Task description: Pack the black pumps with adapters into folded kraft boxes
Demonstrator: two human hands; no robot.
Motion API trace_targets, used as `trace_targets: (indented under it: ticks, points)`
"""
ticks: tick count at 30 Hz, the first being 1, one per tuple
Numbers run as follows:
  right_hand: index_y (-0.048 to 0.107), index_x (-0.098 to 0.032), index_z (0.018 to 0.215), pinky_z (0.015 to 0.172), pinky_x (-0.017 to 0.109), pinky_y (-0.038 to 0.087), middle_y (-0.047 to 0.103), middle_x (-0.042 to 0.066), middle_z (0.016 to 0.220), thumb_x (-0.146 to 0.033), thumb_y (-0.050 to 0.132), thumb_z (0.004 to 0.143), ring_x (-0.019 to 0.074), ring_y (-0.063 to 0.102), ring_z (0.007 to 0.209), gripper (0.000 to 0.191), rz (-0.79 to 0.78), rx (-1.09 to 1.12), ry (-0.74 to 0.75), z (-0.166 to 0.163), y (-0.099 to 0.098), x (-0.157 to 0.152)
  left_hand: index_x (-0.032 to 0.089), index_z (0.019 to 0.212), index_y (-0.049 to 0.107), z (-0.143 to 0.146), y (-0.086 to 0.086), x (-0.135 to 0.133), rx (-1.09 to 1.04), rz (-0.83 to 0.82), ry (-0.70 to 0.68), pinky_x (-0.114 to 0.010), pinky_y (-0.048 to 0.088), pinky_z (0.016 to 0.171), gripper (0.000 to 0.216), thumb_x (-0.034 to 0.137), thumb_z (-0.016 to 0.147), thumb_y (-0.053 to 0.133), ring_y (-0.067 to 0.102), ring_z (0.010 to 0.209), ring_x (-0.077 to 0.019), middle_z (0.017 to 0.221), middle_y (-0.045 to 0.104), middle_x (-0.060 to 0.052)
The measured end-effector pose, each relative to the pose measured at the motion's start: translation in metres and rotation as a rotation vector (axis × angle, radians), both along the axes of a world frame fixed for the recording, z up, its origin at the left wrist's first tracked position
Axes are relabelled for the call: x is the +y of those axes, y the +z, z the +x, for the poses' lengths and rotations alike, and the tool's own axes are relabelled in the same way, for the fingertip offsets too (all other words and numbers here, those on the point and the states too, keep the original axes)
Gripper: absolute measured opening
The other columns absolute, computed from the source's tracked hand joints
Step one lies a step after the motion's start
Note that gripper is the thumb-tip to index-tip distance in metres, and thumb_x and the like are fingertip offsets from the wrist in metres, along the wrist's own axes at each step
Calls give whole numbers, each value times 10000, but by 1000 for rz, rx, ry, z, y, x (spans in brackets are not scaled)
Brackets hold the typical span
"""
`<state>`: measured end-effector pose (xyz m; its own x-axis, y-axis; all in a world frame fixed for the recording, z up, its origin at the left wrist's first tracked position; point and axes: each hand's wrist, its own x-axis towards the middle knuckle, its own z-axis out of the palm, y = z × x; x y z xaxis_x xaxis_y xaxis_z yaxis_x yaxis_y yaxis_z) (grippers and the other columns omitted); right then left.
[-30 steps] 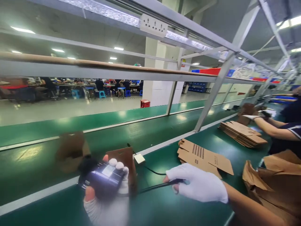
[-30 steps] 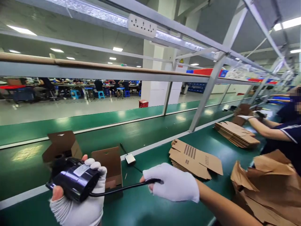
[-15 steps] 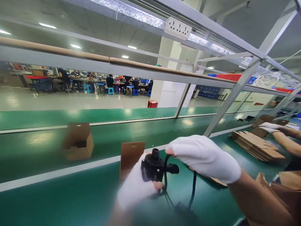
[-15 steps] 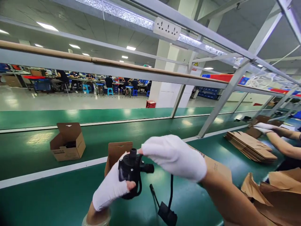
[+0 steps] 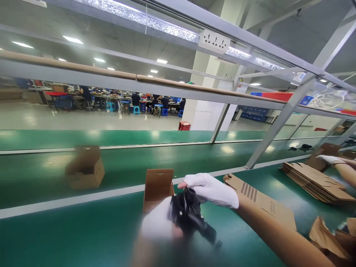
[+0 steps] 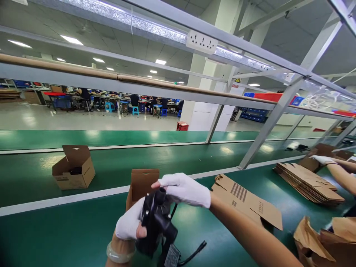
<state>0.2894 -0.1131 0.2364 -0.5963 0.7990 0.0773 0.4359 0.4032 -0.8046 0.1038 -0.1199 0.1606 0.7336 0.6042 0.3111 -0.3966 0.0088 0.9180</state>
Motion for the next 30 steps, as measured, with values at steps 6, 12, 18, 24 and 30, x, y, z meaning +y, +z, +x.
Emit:
trace_targets:
  ticks: [6, 12, 18, 24, 30]
  points:
    - [467, -183, 1342, 978, 417, 394, 567, 139, 1205, -665, 214, 888, 261, 507, 1123, 709, 384, -171, -118, 3, 5, -12, 118, 1115, 569, 4, 3, -1, -119, -45, 187, -322, 482, 732, 602, 523, 688, 694, 601, 924, -277, 1018, 640, -125]
    - [436, -192, 1351, 880, 353, 475, 643, 78, 1089, -651, 533, 777, 262, 599, 992, 741, 107, -183, -94, -8, 13, -5, 170, 1097, 555, 10, 15, -6, 36, -2, 589, -365, 446, 925, 554, 406, 639, 758, 582, 991, -270, 1032, 652, -87]
    - [489, -208, 1321, 907, 345, 461, 657, 36, 1106, -459, 609, 775, 254, 583, 1048, 612, 62, -185, -192, -28, 5, 5, 213, 1329, 400, -27, 1, 8, 253, 148, 682, -424, 357, 1050, 826, 340, 608, 783, 484, 1195, -306, 1266, 545, -105]
    - [504, -262, 1321, 736, 350, 486, 702, 66, 1000, -402, 558, 767, 261, 659, 840, 573, 233, -646, -305, -61, -15, 35, 188, 1437, 221, -87, -40, 33, 723, 265, 958, -483, 188, 1143, 869, 408, 720, 660, 194, 1401, -300, 1523, 214, -128]
    - [671, -205, 1047, 620, 375, 469, 705, 132, 926, -404, 531, 734, 336, 662, 804, 397, 266, -1086, 8, -95, -39, 71, 136, 1344, 387, -63, -68, 62, 896, 186, 722, -401, 379, 1028, 612, 271, 764, 530, 441, 1274, -312, 1435, 400, -177]
